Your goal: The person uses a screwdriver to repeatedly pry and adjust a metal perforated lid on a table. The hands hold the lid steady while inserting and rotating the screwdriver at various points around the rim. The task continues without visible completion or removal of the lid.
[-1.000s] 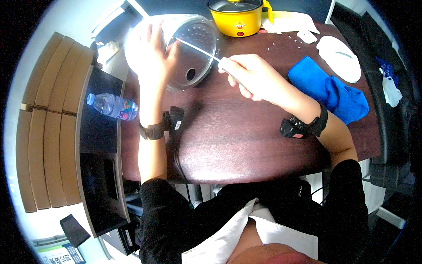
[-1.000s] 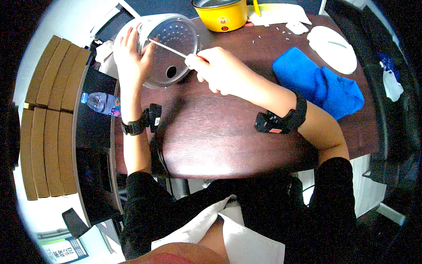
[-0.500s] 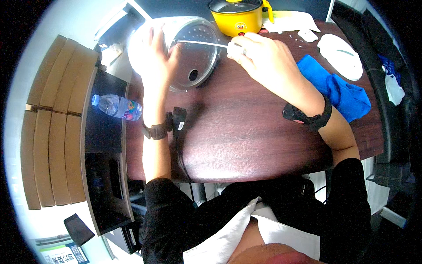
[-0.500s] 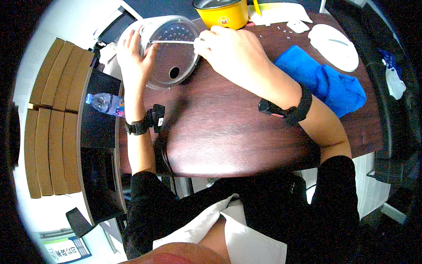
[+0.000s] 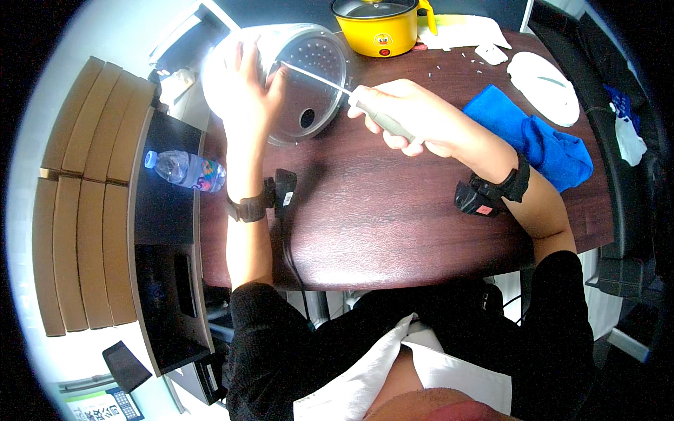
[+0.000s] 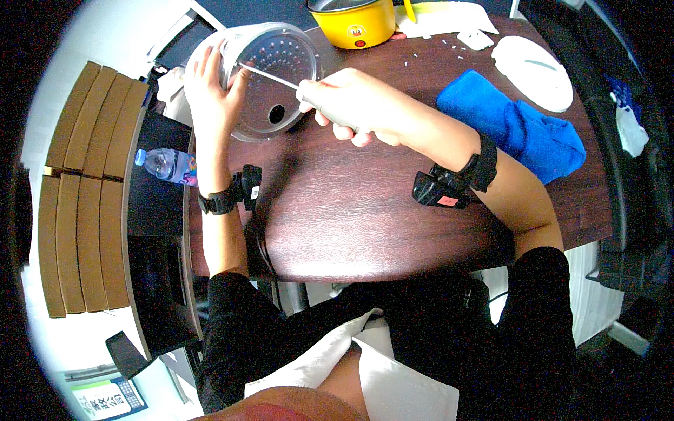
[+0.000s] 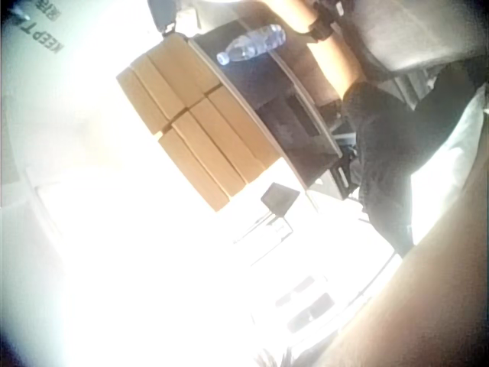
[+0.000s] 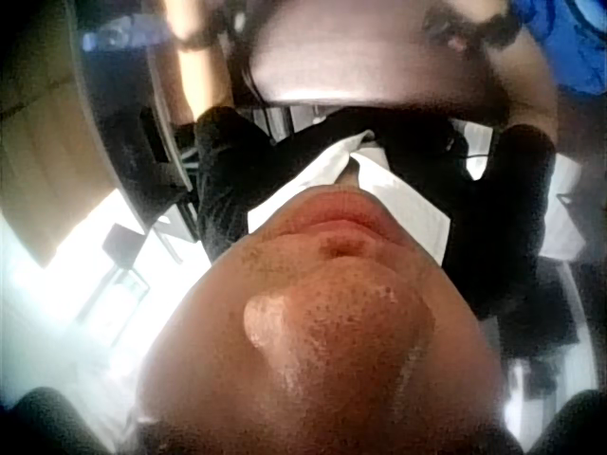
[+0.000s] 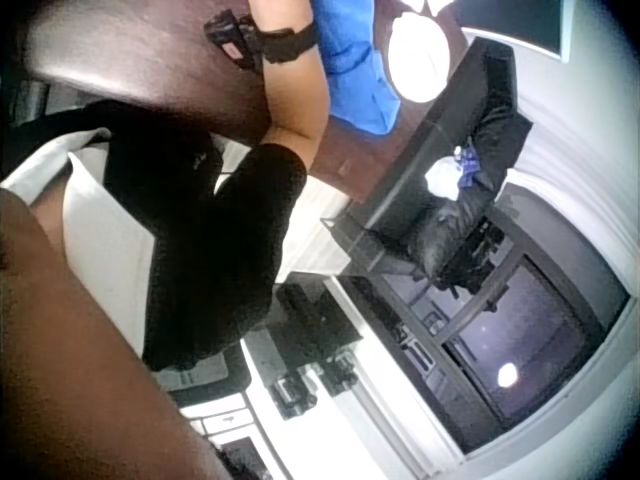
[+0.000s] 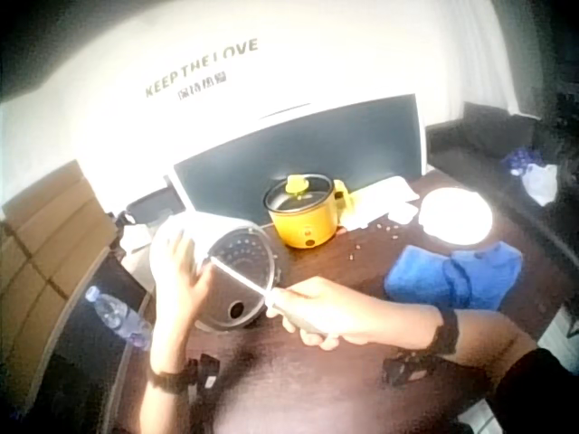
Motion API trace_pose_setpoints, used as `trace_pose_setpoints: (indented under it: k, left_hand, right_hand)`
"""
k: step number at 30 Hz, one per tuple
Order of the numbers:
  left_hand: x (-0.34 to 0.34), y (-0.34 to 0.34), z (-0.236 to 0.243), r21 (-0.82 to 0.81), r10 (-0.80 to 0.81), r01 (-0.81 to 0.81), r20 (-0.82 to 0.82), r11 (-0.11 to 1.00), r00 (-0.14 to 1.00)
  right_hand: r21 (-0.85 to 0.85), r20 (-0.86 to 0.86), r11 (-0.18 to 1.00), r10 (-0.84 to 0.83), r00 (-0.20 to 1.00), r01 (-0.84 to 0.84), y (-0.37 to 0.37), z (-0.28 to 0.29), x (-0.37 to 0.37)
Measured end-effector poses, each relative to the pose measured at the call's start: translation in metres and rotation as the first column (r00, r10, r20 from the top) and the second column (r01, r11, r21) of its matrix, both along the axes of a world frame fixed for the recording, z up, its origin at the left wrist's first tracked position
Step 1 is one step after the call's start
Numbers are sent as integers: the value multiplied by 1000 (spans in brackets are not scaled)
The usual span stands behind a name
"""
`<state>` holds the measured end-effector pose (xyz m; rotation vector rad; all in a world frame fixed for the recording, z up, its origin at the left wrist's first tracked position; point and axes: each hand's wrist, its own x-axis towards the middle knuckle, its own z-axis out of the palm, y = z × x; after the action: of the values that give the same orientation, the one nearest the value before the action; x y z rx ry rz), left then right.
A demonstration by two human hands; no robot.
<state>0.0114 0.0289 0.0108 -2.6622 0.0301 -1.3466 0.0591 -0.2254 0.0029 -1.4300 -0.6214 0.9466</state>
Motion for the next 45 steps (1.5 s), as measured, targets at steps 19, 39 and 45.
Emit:
trace_pose_setpoints:
  k: [19,39,45]
  left_hand:
    - [-1,-2,0,7,16,-16,22,1000,1000]
    - [-1,-1,-1,-4,5,-5,4,1000,1000]
    - [1,0,-4,10,24,-25,10,1000,1000]
  right_hand:
    - [-75,108,997,32,994,-24,2,-3,10]
    - [-80,292,997,19,956,5,2,-7,16]
    - [-63,30,993,100,995,-98,-4,3,18]
